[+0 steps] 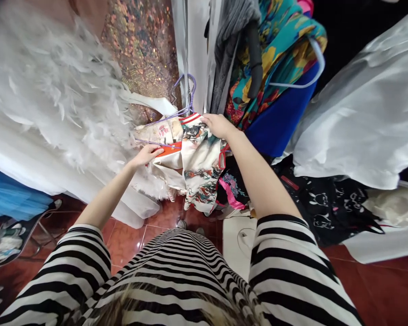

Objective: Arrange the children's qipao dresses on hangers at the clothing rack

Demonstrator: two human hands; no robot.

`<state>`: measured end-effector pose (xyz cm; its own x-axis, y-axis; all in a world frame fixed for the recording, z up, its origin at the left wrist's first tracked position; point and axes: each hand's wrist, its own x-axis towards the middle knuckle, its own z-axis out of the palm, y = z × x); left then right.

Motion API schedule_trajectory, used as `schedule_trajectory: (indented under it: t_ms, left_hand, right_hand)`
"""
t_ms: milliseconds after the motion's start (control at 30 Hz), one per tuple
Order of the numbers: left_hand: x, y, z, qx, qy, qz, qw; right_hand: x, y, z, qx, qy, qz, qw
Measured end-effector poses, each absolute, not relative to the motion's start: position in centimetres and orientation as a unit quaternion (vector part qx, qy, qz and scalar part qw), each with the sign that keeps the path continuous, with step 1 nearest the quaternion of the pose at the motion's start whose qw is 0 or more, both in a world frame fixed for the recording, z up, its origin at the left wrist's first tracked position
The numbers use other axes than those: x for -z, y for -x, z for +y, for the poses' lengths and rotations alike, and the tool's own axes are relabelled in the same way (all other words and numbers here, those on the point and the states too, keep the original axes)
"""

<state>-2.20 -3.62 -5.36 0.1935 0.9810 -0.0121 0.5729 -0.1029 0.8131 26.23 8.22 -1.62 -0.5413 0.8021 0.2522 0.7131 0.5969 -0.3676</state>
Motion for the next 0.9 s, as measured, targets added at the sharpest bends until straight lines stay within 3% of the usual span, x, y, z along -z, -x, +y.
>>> schedule_trajectory:
  t_ms: [167,400,700,900]
  left_hand:
    - [4.3,3.9,-4.2,-0.243,-0.682,0.550,0.417]
    - [3.9,6.5,-3.5,-0.391,-0.498,0.656,0.412]
    - [3.6,7.3,-3.5,-0.520,-0.386,0.698,0.307]
    - [2.1,8.2,-4.0,-0.524,-0.358,0.621,0.459]
  right_hand:
    - [1.5,-27.1,8.7,-0.132,0.409,-0.878,0.211]
    - [1.3,-27.0,8.4,-0.148,0.410,-0.874,0.213]
    - [1.5,-27.2,8.2,-0.107,0.412,-0.879,0.212]
    - [1.6,-27.2,7.8,-0.061,0.430,-0.879,0.198]
